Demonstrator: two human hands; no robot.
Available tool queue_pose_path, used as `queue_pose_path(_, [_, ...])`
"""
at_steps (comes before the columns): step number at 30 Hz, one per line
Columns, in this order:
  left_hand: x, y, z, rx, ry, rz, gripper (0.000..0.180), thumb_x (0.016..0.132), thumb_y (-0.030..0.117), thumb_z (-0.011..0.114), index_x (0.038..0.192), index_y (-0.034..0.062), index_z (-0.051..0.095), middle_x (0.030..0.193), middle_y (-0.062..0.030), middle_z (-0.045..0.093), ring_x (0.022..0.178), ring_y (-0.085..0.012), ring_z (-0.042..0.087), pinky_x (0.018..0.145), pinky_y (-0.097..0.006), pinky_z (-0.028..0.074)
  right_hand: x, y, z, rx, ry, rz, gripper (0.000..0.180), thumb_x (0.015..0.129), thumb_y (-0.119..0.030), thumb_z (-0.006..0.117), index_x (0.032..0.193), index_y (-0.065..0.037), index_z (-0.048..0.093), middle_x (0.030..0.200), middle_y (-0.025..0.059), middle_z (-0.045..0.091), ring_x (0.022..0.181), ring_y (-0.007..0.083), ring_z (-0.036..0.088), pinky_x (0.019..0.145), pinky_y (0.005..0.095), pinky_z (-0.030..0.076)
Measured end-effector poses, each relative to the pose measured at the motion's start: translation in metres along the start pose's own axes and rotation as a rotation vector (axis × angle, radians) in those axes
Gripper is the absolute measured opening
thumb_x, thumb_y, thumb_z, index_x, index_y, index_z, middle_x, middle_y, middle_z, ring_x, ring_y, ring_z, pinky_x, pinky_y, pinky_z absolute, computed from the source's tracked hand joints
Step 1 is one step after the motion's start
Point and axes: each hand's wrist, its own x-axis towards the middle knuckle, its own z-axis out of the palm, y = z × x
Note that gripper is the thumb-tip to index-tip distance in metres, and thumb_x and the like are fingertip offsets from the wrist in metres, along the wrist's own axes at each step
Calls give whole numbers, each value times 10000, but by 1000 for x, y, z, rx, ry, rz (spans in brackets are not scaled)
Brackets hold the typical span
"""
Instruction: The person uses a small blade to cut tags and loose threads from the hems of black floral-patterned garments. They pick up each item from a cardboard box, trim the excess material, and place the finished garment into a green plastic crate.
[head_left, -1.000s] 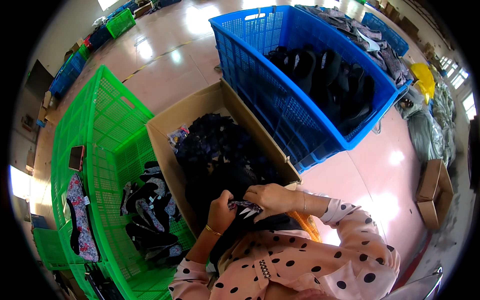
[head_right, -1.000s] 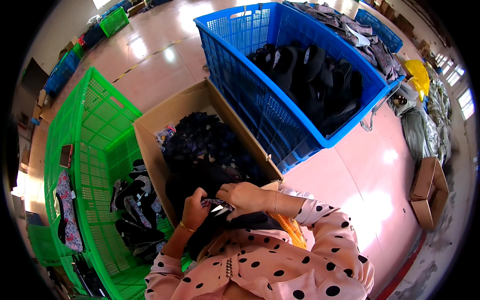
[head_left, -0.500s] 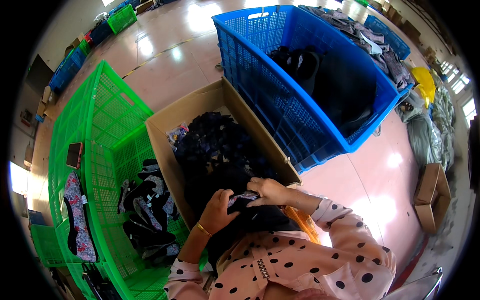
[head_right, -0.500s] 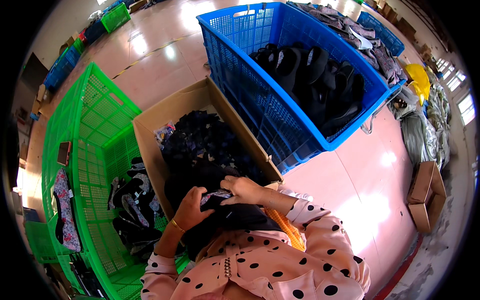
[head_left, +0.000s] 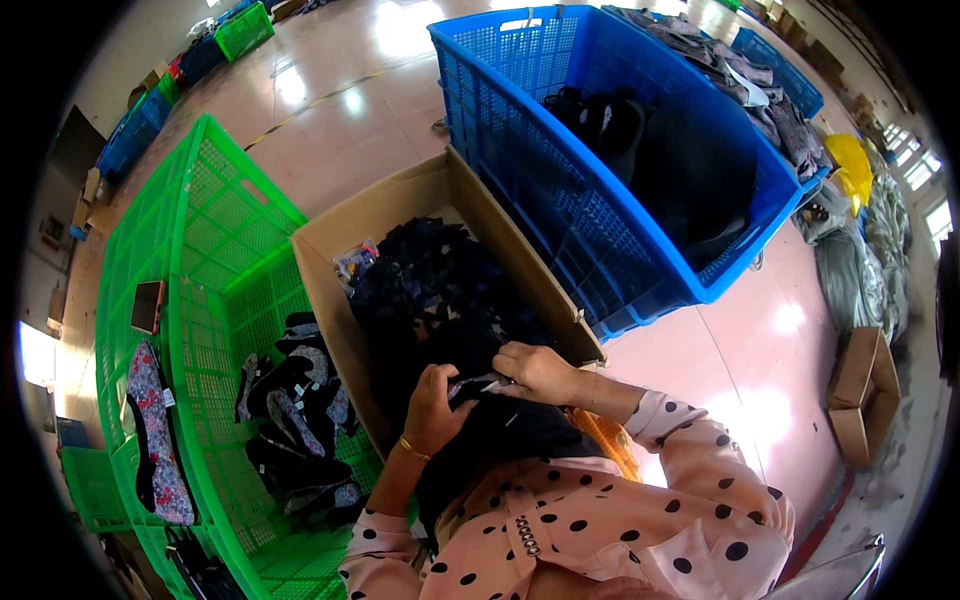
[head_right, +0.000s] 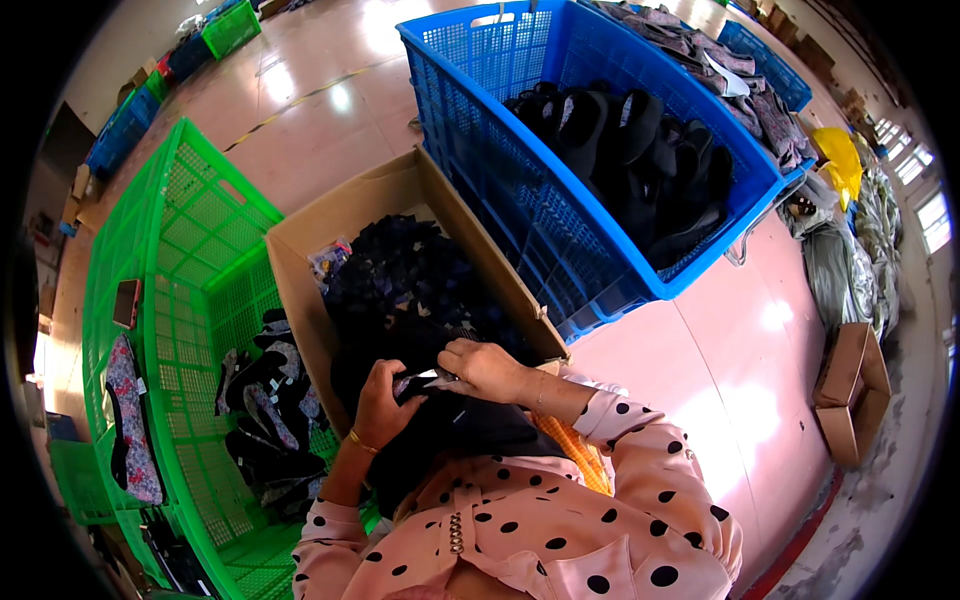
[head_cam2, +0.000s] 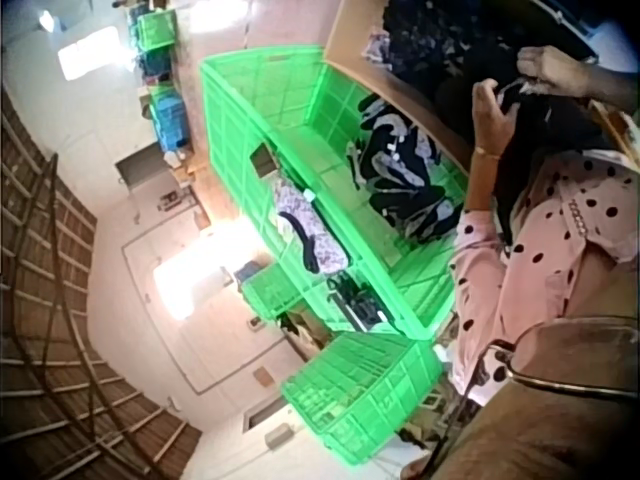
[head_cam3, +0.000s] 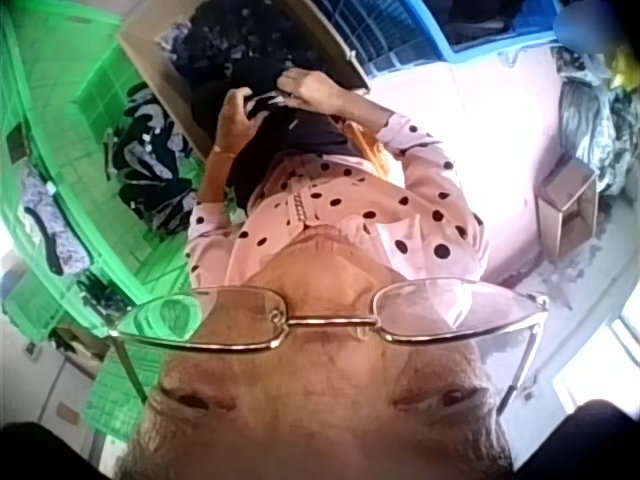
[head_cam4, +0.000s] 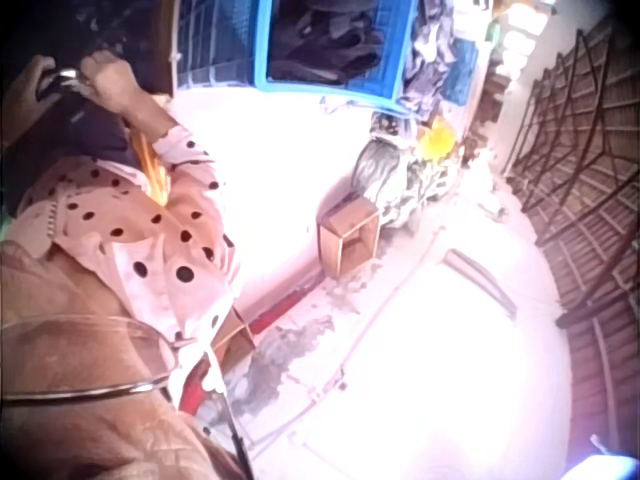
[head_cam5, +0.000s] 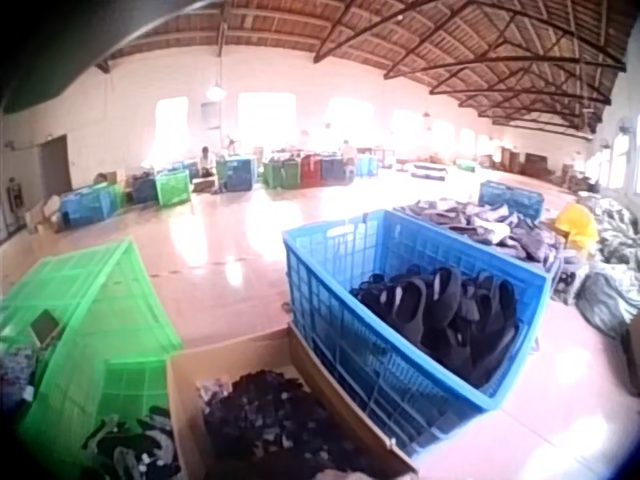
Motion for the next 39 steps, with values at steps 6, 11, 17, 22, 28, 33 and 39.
queue_pose_path(6, [19, -14, 9, 133, 187, -16, 449, 695, 0, 748, 1070, 8, 500, 967, -164, 576, 890, -358, 590, 761, -399, 492, 15, 7, 29, -122, 156, 108, 222, 784, -157, 680, 857, -50, 500, 747, 144, 569, 709, 346, 612, 615, 425, 500])
queue_pose_path(11, [8, -8, 3, 69, 87, -136, 371, 745, 5, 730, 1064, 20, 541, 1011, -146, 608, 895, -294, 641, 765, -357, 515, 14, -15, 12, -70, -48, 333, 175, 766, -159, 664, 866, -62, 558, 657, 182, 591, 640, 379, 621, 588, 438, 506])
queue_pose_path(17, [-19, -58, -50, -582, 630, -343, 119, 848, 73, 696, 924, 46, 608, 820, -8, 629, 732, -39, 597, 638, -214, 493, -50, 73, -93, -170, 643, 399, 174, 965, -175, 489, 1026, -71, 616, 957, 98, 614, 875, 202, 557, 768, 311, 430])
queue_pose_path(22, [-140, -237, -53, 193, 711, -892, 160, 823, 120, 683, 961, 48, 645, 842, -76, 692, 738, -218, 672, 694, -316, 534, 5, 26, -142, 569, 1141, 350, 496, 1013, -511, 309, 845, -99, 528, 600, -2, 384, 479, 83, 271, 427, 241, 190])
queue_pose_path(28, [-168, -335, -44, 637, 160, -1007, 251, 788, 124, 615, 1033, 72, 627, 1088, -134, 644, 1049, -336, 566, 872, -425, 489, 33, 14, 14, 1083, 479, 859, 417, 993, -502, 435, 971, -101, 546, 587, -49, 355, 458, 46, 269, 409, 217, 191])
queue_pose_path(33, [-170, -384, -33, 761, -3, -995, 320, 792, 194, 623, 1094, 92, 605, 1155, -124, 620, 1113, -336, 512, 930, -463, 417, 49, -9, 70, 780, 211, 812, 286, 1023, -317, 457, 1030, -43, 538, 583, -65, 366, 473, 14, 297, 419, 180, 211])
queue_pose_path(39, [-152, -378, -19, 661, -252, -1185, 330, 807, 281, 631, 1126, 196, 613, 1105, -123, 663, 1105, -321, 570, 978, -484, 358, 40, -3, 77, 806, 168, 810, 180, 983, -194, 535, 1017, -18, 548, 678, -61, 424, 563, 11, 351, 505, 175, 283])
